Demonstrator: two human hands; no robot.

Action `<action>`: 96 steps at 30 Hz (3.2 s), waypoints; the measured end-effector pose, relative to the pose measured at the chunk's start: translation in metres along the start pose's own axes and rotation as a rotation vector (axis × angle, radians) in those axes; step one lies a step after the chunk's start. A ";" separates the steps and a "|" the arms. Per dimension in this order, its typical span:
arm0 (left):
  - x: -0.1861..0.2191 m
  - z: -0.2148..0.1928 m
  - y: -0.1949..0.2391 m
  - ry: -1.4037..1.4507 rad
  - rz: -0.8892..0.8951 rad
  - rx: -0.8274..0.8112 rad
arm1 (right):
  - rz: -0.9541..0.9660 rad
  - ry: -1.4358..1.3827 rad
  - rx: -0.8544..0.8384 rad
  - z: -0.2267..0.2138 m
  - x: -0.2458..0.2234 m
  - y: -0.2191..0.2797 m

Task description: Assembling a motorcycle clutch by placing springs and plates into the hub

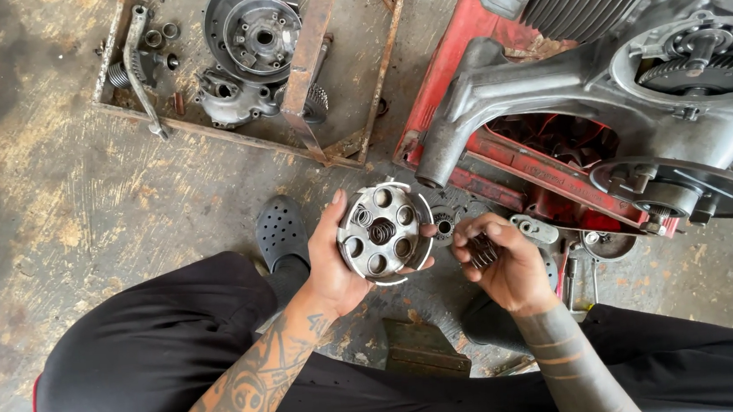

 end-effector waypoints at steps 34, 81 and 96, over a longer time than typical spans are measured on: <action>-0.009 -0.006 -0.005 -0.081 0.007 0.087 | -0.140 0.195 -0.142 0.022 -0.050 -0.020; 0.040 0.008 0.020 0.018 0.129 -0.099 | 0.448 1.116 0.450 -0.249 0.191 -0.059; 0.031 0.006 0.010 0.003 0.101 -0.108 | 0.318 0.976 0.367 -0.262 0.210 -0.061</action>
Point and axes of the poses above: each hand's wrist, its own y-axis away from the middle knuckle, its own z-axis out of the palm, x = y × z, the point moved 4 cm from there along -y, towards the middle knuckle, and after that the axes turned 9 degrees about y, right-handed, at the moved point
